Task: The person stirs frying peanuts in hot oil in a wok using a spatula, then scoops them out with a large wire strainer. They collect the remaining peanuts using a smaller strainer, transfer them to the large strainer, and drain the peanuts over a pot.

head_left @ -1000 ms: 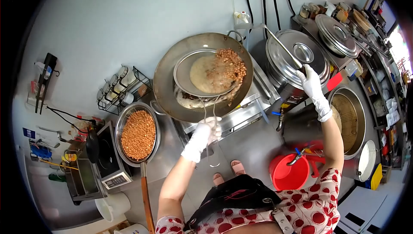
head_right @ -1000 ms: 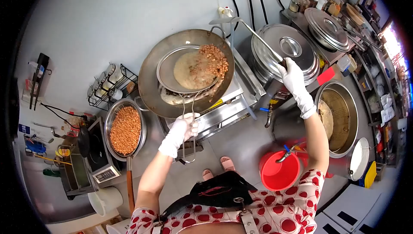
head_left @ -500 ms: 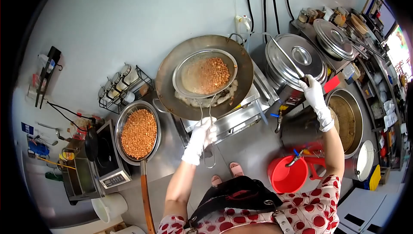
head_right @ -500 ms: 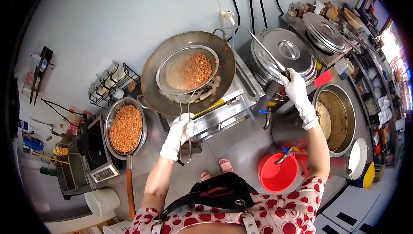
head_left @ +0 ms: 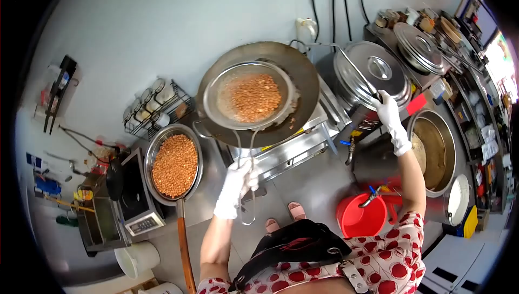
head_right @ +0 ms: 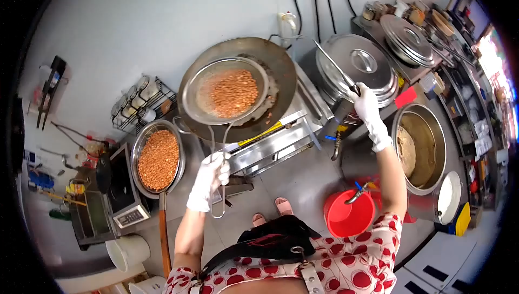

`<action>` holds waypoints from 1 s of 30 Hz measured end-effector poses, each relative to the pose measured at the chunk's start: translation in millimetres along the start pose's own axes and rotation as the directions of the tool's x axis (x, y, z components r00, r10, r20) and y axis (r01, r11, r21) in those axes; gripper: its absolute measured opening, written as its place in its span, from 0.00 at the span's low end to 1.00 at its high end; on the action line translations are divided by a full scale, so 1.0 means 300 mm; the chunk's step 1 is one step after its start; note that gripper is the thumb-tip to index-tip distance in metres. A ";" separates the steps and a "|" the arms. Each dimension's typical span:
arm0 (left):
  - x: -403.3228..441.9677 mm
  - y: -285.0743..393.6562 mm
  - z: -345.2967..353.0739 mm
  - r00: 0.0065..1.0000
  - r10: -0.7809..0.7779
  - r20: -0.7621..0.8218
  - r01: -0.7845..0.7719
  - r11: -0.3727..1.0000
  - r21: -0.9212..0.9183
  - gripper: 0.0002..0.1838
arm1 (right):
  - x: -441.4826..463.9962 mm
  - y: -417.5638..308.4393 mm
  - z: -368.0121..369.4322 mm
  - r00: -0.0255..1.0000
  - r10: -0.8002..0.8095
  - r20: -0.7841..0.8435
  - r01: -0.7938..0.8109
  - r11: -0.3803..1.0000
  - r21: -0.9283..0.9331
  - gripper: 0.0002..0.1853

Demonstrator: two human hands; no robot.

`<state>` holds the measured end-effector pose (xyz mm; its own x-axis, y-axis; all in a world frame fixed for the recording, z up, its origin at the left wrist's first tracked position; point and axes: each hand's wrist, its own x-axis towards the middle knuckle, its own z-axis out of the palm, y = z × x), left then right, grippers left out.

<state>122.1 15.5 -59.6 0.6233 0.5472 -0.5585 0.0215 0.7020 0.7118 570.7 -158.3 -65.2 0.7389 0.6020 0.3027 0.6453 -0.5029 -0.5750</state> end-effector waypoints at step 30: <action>-0.092 0.076 0.066 0.987 0.075 -0.140 -0.070 0.997 0.038 0.13 | 0.421 0.401 0.394 0.982 -0.188 0.032 0.188 0.926 -0.327 0.21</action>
<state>120.9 7.3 -19.4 0.5080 0.6566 -0.5575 0.0072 0.6441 0.7649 718.7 -69.5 -186.1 0.5981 0.7053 0.3806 0.7998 -0.5556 -0.2272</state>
